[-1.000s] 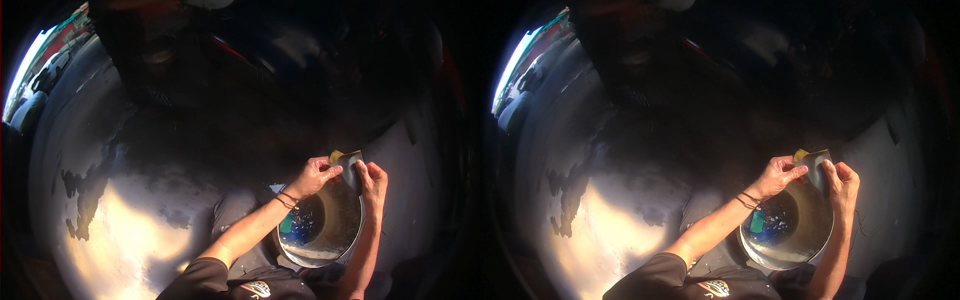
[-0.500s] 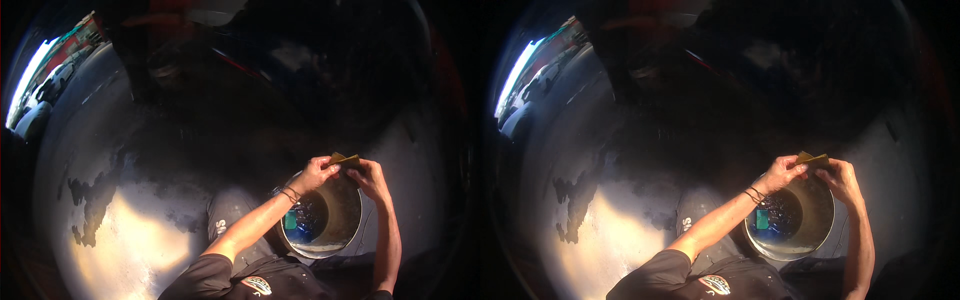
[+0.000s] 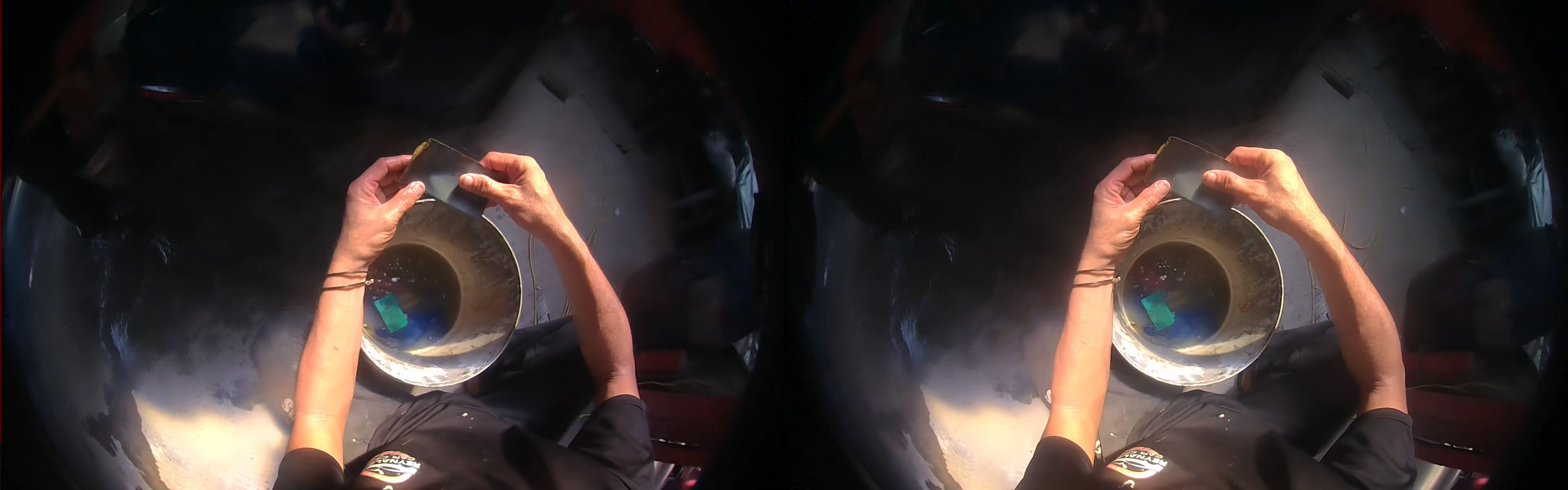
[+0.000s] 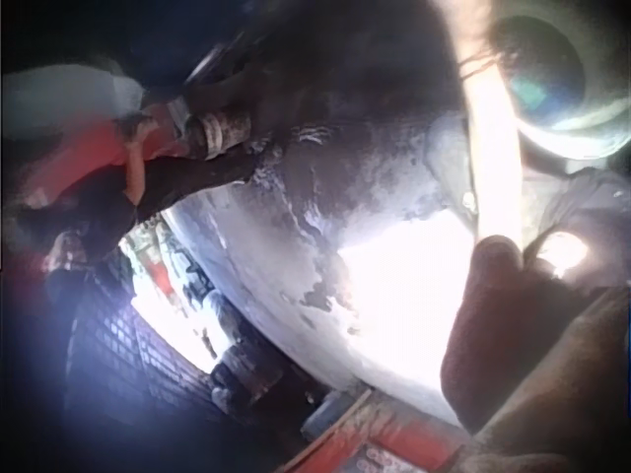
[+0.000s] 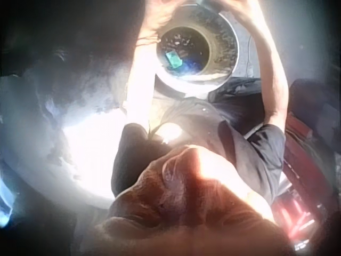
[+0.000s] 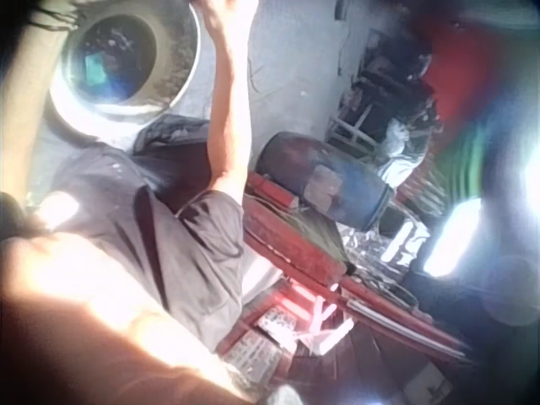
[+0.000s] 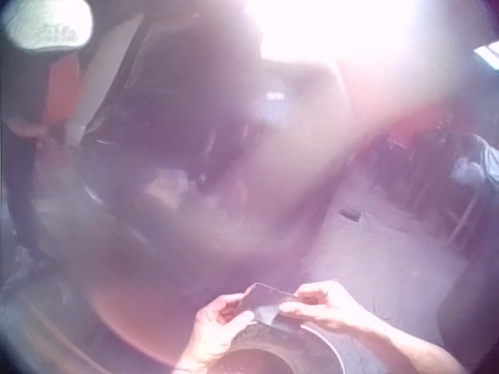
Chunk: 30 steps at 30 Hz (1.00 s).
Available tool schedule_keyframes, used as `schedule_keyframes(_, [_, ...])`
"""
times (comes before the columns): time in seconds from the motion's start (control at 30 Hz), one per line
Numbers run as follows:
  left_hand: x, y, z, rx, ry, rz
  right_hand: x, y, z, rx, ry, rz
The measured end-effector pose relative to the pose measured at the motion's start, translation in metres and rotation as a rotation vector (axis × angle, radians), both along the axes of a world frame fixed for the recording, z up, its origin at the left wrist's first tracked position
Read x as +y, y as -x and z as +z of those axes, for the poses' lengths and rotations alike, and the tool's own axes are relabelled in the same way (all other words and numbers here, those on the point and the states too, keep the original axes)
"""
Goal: The person dips sandpaper into a bucket of water and sands the exterior panel of a car, touching and wiping the surface by hand.
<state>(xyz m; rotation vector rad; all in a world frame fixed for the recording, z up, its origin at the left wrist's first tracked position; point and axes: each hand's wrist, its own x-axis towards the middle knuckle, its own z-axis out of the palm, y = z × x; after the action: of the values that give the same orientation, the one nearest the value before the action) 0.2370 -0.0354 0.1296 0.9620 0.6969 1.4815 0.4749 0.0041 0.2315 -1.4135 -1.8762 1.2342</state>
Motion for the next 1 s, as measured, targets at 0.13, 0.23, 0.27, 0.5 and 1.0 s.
schedule_keyframes(0.13, [-0.007,0.009,-0.010,-0.063,-0.002,-0.046,0.010,0.007,-0.009,-0.057,0.030,0.096])
schedule_keyframes(0.23, [-0.004,0.002,-0.003,-0.013,-0.053,-0.059,0.011,0.001,-0.002,-0.017,0.045,0.316])
schedule_keyframes(0.27, [-0.005,0.002,0.002,0.015,-0.040,-0.070,0.007,0.003,0.005,-0.072,-0.009,0.346])
schedule_keyframes(0.5, [-0.012,0.032,0.004,0.430,-0.194,0.346,-0.008,0.032,-0.007,-0.421,0.050,0.662])
schedule_keyframes(1.0, [-0.003,0.034,-0.017,0.969,0.179,-0.089,-0.083,0.116,-0.268,-1.036,0.002,0.994])
